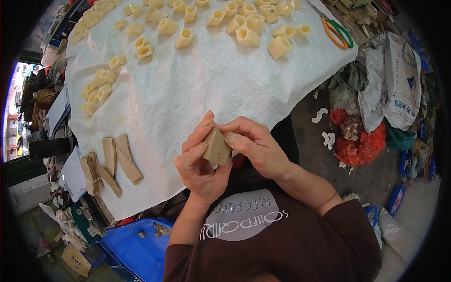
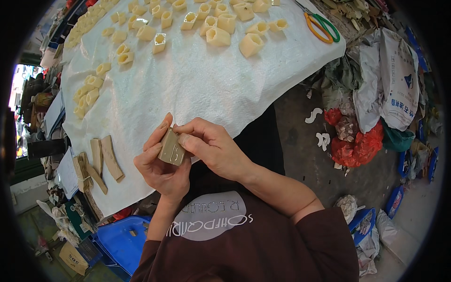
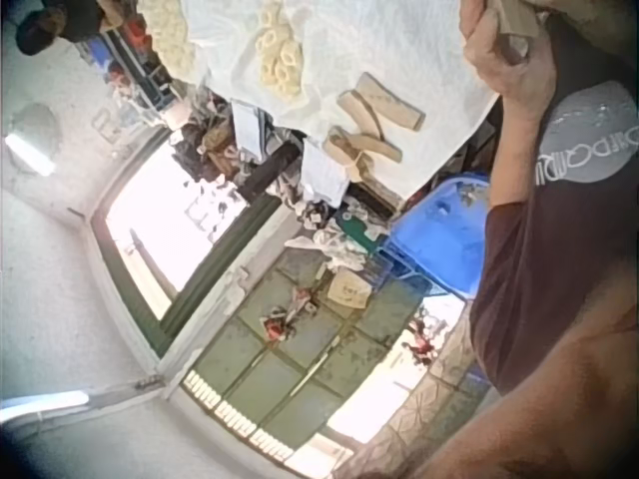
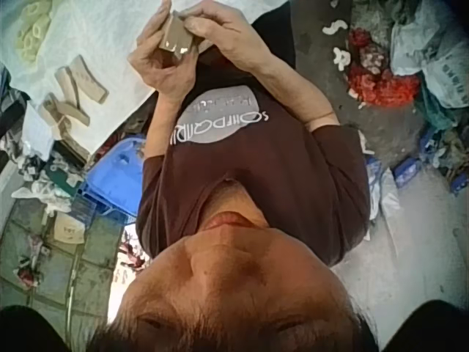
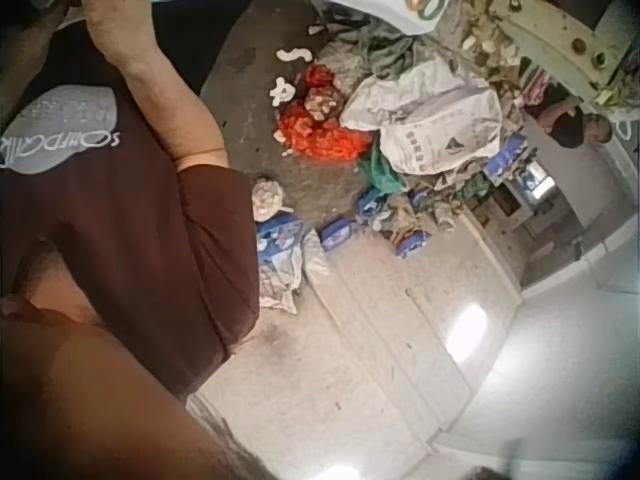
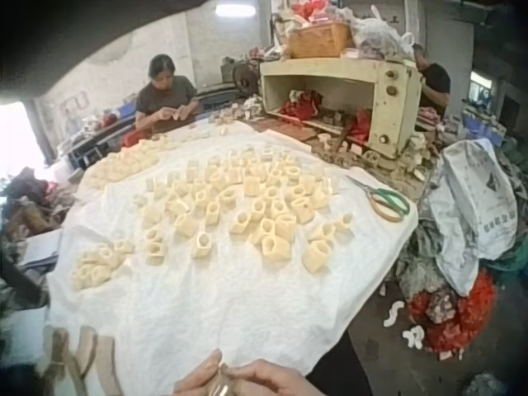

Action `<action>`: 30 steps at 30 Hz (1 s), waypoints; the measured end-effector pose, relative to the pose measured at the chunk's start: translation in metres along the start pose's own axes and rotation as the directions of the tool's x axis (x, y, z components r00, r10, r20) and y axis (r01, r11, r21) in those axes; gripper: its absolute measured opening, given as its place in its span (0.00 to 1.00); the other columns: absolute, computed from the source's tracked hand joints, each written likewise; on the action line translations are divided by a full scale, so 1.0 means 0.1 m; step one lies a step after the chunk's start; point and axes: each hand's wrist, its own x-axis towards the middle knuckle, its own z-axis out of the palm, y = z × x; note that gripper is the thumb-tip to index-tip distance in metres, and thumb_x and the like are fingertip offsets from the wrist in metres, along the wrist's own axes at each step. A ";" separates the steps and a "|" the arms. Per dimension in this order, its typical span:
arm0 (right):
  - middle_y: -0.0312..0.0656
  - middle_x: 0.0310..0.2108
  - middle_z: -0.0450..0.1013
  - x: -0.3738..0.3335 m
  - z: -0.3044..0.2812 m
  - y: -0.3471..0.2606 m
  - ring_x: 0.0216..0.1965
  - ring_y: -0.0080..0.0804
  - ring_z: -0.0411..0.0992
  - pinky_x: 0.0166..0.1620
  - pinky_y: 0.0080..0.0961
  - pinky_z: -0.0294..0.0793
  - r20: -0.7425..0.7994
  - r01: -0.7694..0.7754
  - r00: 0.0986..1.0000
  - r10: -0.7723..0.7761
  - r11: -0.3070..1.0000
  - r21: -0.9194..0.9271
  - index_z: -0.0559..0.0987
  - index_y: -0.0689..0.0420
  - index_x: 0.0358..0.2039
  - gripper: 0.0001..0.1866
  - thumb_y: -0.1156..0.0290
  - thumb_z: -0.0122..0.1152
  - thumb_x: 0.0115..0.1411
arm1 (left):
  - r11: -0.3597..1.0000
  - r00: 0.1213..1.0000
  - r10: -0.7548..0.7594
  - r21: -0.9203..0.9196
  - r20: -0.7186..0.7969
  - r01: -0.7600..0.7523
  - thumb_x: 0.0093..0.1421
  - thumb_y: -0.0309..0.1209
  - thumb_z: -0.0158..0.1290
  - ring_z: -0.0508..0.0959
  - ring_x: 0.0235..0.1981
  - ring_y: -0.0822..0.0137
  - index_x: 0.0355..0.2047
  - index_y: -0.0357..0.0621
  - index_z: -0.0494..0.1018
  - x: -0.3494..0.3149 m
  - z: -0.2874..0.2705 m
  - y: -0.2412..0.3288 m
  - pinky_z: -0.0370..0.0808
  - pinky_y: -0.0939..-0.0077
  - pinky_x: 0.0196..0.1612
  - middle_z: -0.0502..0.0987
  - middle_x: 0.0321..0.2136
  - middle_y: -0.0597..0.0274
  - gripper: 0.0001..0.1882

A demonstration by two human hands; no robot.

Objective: The person sands the edges of small, hollow, yellowish plastic components using a piece of sandpaper. They handle the parts one at a time, rotating them to smooth the surfaces, and place the finished items on a white sheet on the table.

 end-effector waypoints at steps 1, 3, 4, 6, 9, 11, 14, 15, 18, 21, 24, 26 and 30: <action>0.36 0.32 0.69 0.00 0.00 0.00 0.33 0.17 0.66 0.35 0.17 0.70 0.000 -0.014 1.000 0.014 1.000 -0.003 0.69 0.65 0.44 0.14 0.70 0.46 0.61 | 1.000 1.000 0.013 0.020 0.001 -0.013 0.42 0.11 0.56 0.65 0.53 0.45 0.42 0.45 0.55 -0.01 -0.01 -0.02 0.67 0.57 0.53 0.63 0.49 0.44 0.31; 0.36 0.32 0.68 0.00 0.00 -0.02 0.32 0.16 0.66 0.34 0.16 0.69 0.001 -0.042 0.999 0.042 0.999 -0.010 0.69 0.65 0.43 0.14 0.70 0.46 0.61 | 0.997 0.999 0.037 0.060 0.005 -0.038 0.41 0.11 0.57 0.67 0.51 0.46 0.43 0.45 0.55 -0.04 -0.02 -0.05 0.69 0.58 0.51 0.65 0.48 0.44 0.32; 0.35 0.32 0.68 -0.01 0.00 -0.02 0.31 0.15 0.65 0.33 0.15 0.68 0.001 -0.040 0.999 0.040 0.999 -0.029 0.69 0.65 0.43 0.14 0.70 0.46 0.61 | 0.994 0.999 0.054 0.099 0.006 -0.054 0.41 0.11 0.57 0.68 0.50 0.46 0.43 0.45 0.56 -0.04 -0.03 -0.07 0.69 0.58 0.50 0.66 0.48 0.44 0.32; 0.34 0.31 0.67 -0.02 0.01 -0.03 0.31 0.14 0.63 0.33 0.14 0.66 0.000 -0.036 0.999 0.037 0.997 -0.069 0.69 0.65 0.43 0.13 0.70 0.46 0.61 | 0.981 0.996 0.086 0.175 0.010 -0.087 0.40 0.11 0.57 0.70 0.48 0.47 0.44 0.46 0.56 -0.06 -0.03 -0.09 0.70 0.58 0.48 0.67 0.47 0.44 0.32; 0.34 0.31 0.66 -0.03 0.06 -0.02 0.30 0.13 0.61 0.33 0.13 0.64 -0.038 -0.018 0.999 0.012 0.991 -0.136 0.69 0.65 0.43 0.13 0.71 0.45 0.61 | 0.980 0.996 0.079 0.181 0.031 -0.083 0.44 0.12 0.57 0.69 0.50 0.48 0.43 0.45 0.55 -0.07 -0.04 -0.09 0.70 0.60 0.50 0.65 0.48 0.39 0.30; 0.34 0.32 0.66 -0.03 0.08 0.00 0.31 0.13 0.61 0.34 0.13 0.64 -0.050 -0.004 0.999 -0.002 0.992 -0.126 0.68 0.64 0.44 0.14 0.71 0.45 0.61 | 0.977 0.996 0.087 0.194 0.022 -0.089 0.44 0.12 0.56 0.69 0.50 0.47 0.43 0.44 0.55 -0.08 -0.03 -0.10 0.71 0.60 0.49 0.65 0.47 0.38 0.29; 0.34 0.34 0.65 -0.05 0.10 0.04 0.32 0.13 0.61 0.35 0.14 0.64 -0.050 -0.012 0.999 0.006 0.994 -0.108 0.66 0.64 0.46 0.15 0.71 0.46 0.60 | 0.973 0.996 0.084 0.213 0.011 -0.084 0.45 0.12 0.56 0.69 0.49 0.47 0.42 0.44 0.55 -0.08 -0.03 -0.09 0.71 0.60 0.49 0.65 0.47 0.38 0.28; 0.35 0.35 0.65 -0.06 0.10 0.05 0.32 0.14 0.61 0.36 0.14 0.64 -0.046 -0.019 0.999 0.014 0.995 -0.101 0.65 0.64 0.47 0.16 0.71 0.47 0.60 | 0.972 0.997 0.080 0.219 0.007 -0.080 0.45 0.13 0.56 0.69 0.49 0.47 0.42 0.43 0.56 -0.08 -0.03 -0.09 0.71 0.60 0.49 0.65 0.47 0.38 0.28; 0.36 0.41 0.64 -0.08 0.09 0.10 0.40 0.16 0.63 0.42 0.16 0.66 0.003 0.024 1.000 -0.024 0.993 -0.114 0.61 0.62 0.52 0.18 0.73 0.44 0.61 | 0.973 0.997 0.082 0.218 0.002 -0.080 0.47 0.15 0.55 0.69 0.49 0.47 0.42 0.42 0.56 -0.09 -0.02 -0.10 0.71 0.60 0.48 0.65 0.47 0.38 0.25; 0.39 0.45 0.61 -0.10 0.14 0.11 0.45 0.20 0.62 0.48 0.19 0.63 -0.008 0.055 0.998 -0.057 0.983 -0.174 0.58 0.63 0.55 0.22 0.73 0.45 0.61 | 0.966 0.999 0.049 0.254 0.008 -0.050 0.48 0.17 0.56 0.69 0.49 0.48 0.42 0.42 0.55 -0.08 -0.02 -0.07 0.71 0.60 0.48 0.65 0.47 0.38 0.24; 0.40 0.48 0.59 -0.10 0.15 0.16 0.48 0.23 0.60 0.50 0.21 0.62 0.007 0.072 0.997 -0.072 0.974 -0.216 0.55 0.63 0.57 0.25 0.74 0.46 0.60 | 0.969 0.996 0.073 0.240 -0.055 -0.058 0.43 0.18 0.60 0.71 0.45 0.50 0.43 0.43 0.57 -0.10 0.00 -0.12 0.71 0.60 0.45 0.68 0.45 0.41 0.30; 0.40 0.48 0.59 -0.10 0.14 0.17 0.48 0.23 0.60 0.50 0.21 0.62 0.014 0.063 0.998 -0.061 0.973 -0.222 0.54 0.62 0.58 0.26 0.74 0.47 0.60 | 0.974 0.996 0.065 0.222 -0.055 -0.051 0.44 0.18 0.60 0.71 0.46 0.51 0.43 0.43 0.57 -0.11 0.00 -0.13 0.72 0.62 0.45 0.67 0.45 0.39 0.29; 0.40 0.50 0.58 -0.09 0.13 0.14 0.47 0.24 0.60 0.50 0.21 0.62 0.014 0.007 1.000 -0.003 0.973 -0.232 0.53 0.62 0.59 0.30 0.73 0.51 0.57 | 0.989 0.996 -0.042 0.140 -0.073 0.052 0.49 0.20 0.57 0.70 0.49 0.51 0.41 0.42 0.55 -0.12 0.02 -0.08 0.71 0.63 0.48 0.65 0.47 0.39 0.25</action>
